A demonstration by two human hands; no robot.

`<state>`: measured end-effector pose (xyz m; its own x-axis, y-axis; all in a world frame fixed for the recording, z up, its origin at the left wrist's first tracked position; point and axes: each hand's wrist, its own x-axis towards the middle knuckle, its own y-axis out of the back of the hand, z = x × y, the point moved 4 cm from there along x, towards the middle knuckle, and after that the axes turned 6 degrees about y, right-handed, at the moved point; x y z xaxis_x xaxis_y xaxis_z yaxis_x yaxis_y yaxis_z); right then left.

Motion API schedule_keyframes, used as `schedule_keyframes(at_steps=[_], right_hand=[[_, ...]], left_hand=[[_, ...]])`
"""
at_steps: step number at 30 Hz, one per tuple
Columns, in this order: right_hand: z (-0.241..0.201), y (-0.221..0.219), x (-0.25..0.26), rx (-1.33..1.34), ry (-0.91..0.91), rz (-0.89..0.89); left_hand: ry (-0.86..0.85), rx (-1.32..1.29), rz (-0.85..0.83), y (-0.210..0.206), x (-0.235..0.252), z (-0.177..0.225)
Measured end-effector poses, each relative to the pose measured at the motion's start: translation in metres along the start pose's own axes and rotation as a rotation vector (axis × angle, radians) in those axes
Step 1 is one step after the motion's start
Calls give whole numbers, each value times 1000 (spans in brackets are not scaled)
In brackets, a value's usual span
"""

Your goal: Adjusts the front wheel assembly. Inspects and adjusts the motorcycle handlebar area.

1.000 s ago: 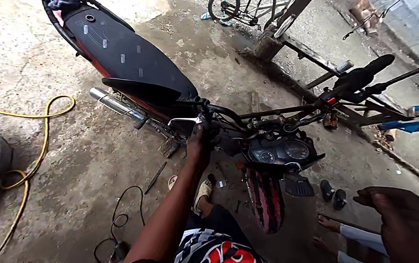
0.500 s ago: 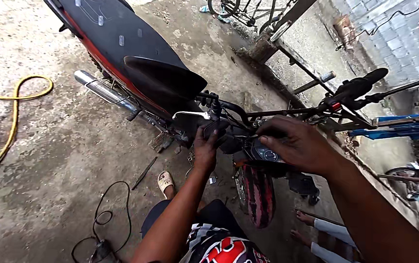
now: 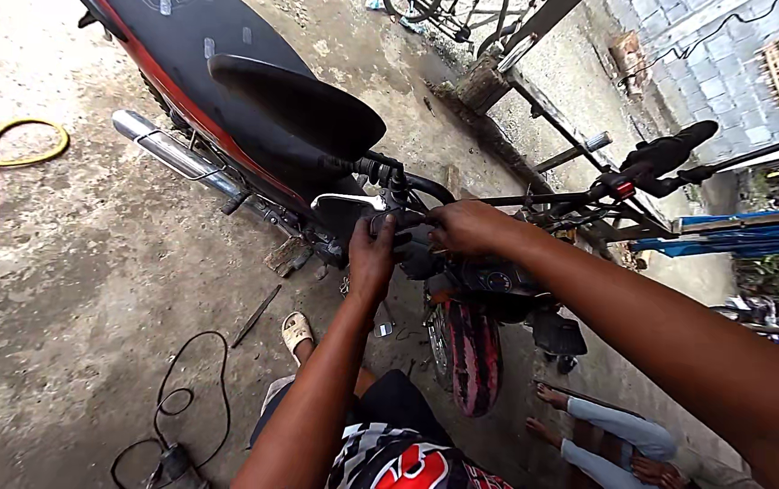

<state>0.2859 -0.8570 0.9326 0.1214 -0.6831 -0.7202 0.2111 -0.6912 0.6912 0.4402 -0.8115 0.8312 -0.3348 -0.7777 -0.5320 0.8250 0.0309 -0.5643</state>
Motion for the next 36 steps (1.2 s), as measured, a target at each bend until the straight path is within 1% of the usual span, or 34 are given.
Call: schedule_keyframes(at_steps=[1, 3, 7, 9, 13, 16, 19, 21, 24, 29, 31, 34, 36], right_hand=[[7, -3, -1, 27, 4, 5], [18, -6, -4, 70, 43, 47], [20, -14, -5, 59, 113, 121], [21, -16, -5, 63, 123, 149], [22, -18, -8, 107, 134, 173], [22, -20, -7, 121, 138, 180], [23, -22, -9, 95, 150, 249], [23, -24, -8, 93, 159, 280], [25, -26, -8, 118, 182, 312], [25, -29, -5, 117, 192, 321], [24, -30, -5, 121, 189, 335], [23, -28, -5, 126, 179, 323], [23, -30, -5, 115, 172, 304]], left_hand=[[57, -48, -28, -4, 0, 3], [122, -75, -30, -10, -1, 11], [164, 50, -12, -10, 5, 23], [195, 60, -22, -10, 9, 27], [200, 98, -40, -12, 11, 28], [179, 107, -20, -14, 8, 25], [72, 120, 23, -18, 2, 15], [-63, 142, 84, -22, -5, 4], [-319, 274, 210, -30, -14, -14], [-576, 454, 269, -34, -17, -29], [-638, 616, 281, -29, -17, -24], [-639, 953, 304, -13, -15, 2], [-658, 1115, 295, -7, -15, 17]])
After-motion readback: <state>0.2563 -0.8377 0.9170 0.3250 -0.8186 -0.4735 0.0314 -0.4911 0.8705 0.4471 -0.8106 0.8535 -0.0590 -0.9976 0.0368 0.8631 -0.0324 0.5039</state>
